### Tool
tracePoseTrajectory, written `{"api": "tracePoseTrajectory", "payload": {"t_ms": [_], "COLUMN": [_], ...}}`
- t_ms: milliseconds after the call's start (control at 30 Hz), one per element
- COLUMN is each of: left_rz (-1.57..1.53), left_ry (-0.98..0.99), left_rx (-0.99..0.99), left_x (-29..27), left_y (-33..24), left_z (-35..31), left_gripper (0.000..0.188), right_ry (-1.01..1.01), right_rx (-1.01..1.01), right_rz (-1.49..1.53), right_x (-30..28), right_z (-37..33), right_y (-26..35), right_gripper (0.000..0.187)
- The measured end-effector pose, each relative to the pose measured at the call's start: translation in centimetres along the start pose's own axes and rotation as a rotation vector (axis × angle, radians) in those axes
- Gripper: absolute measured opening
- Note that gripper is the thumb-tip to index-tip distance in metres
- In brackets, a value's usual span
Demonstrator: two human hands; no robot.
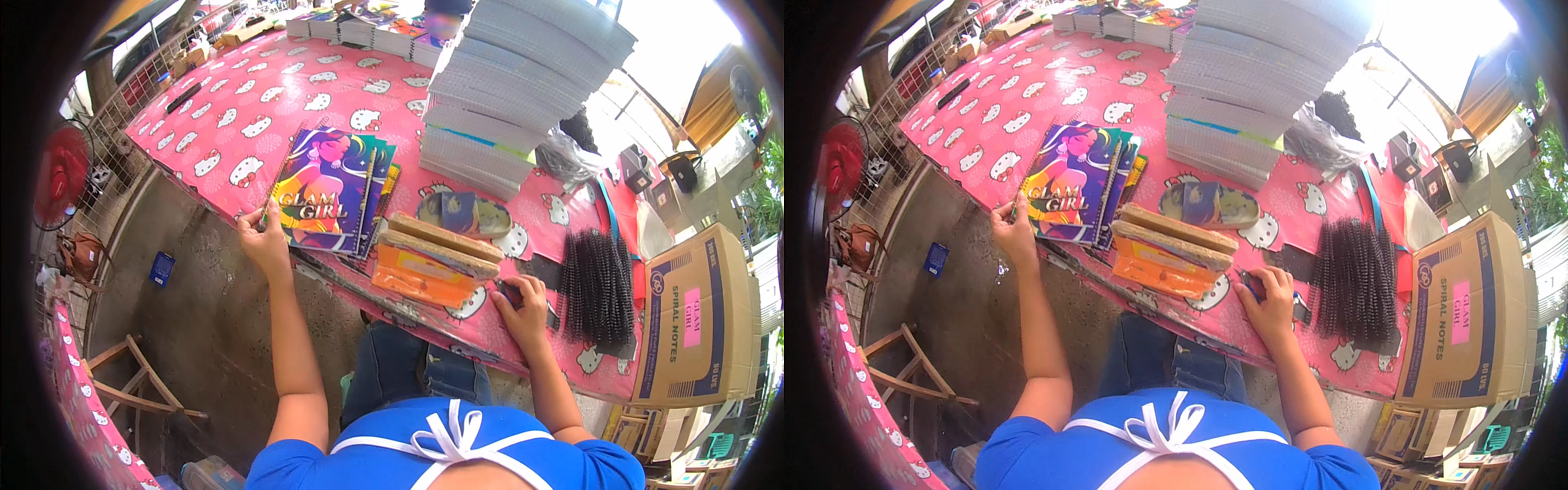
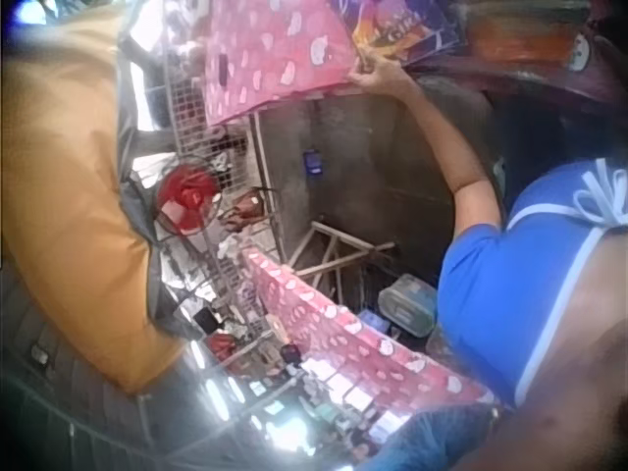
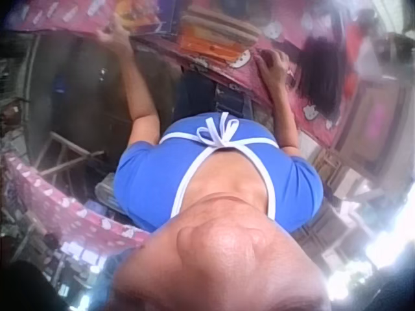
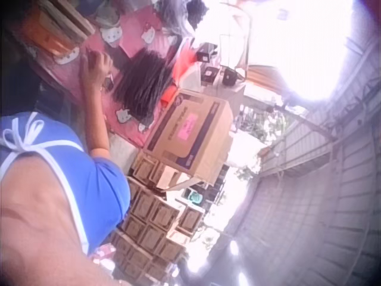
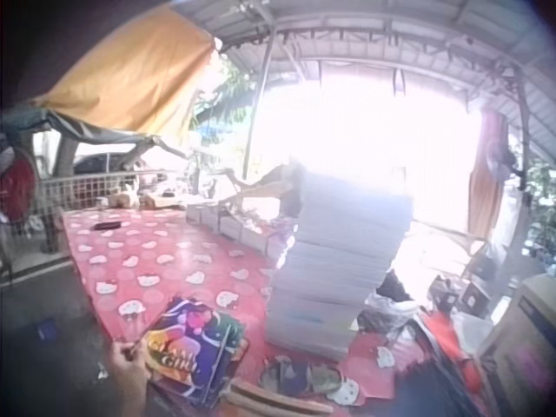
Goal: The person threads a spiral wire through the pre-punched holes of notebook pages and covers, then uses pliers to trim and secure the ends.
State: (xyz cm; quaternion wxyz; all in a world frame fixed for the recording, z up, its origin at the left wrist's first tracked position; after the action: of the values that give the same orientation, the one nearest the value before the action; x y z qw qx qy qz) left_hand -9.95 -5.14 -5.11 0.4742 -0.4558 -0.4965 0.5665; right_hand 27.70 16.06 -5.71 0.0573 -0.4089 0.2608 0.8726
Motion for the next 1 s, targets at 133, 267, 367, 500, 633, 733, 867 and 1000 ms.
{"api": "tracePoseTrajectory", "payload": {"t_ms": [133,267,367,500,633,733,867,1000], "left_rz": [-0.337,-0.264,-0.205,-0.531,-0.923,-0.853,-0.736,-0.686], "left_ry": [0.078,0.009,-0.327,-0.419,0.249,0.484,0.518,0.517], "left_rx": [0.135,0.182,0.128,-0.35,-0.779,-1.036,-1.105,-1.111], "left_x": [0.8,0.5,-1.3,-5.3,3.0,8.1,9.0,8.3], "left_y": [3.2,3.2,3.2,15.6,18.5,19.0,20.4,20.7], "left_z": [0.9,1.7,2.2,5.0,-3.4,-10.2,-13.4,-14.0], "left_gripper": [0.017,0.026,0.03,0.034,0.036,0.037,0.037,0.038], "right_ry": [0.015,0.002,0.011,0.018,0.014,0.009,-0.006,0.0], "right_rx": [0.064,0.064,0.086,0.058,0.068,0.072,0.078,0.07], "right_rz": [0.052,0.06,0.074,0.094,0.086,0.106,0.111,0.1], "right_x": [-0.3,-0.3,-0.4,-0.3,-0.4,-0.2,-0.3,-0.4], "right_z": [0.3,0.4,0.3,0.7,0.6,0.7,0.6,0.7], "right_y": [0.0,-0.3,-0.4,0.1,-0.5,-0.4,-0.5,-0.4], "right_gripper": [0.031,0.031,0.031,0.031,0.031,0.031,0.031,0.032]}}
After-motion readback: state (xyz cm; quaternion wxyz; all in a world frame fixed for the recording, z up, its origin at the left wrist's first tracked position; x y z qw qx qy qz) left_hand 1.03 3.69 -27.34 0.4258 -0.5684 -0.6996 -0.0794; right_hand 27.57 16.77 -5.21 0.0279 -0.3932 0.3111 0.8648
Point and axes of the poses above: each hand's wrist, its own z-axis towards the middle knuckle, its own x-axis out of the palm, y = z × x, the point moved 2 cm from there along z, towards the middle knuckle, and after that the axes turned 11 degrees about -x, right-handed, at the moved point
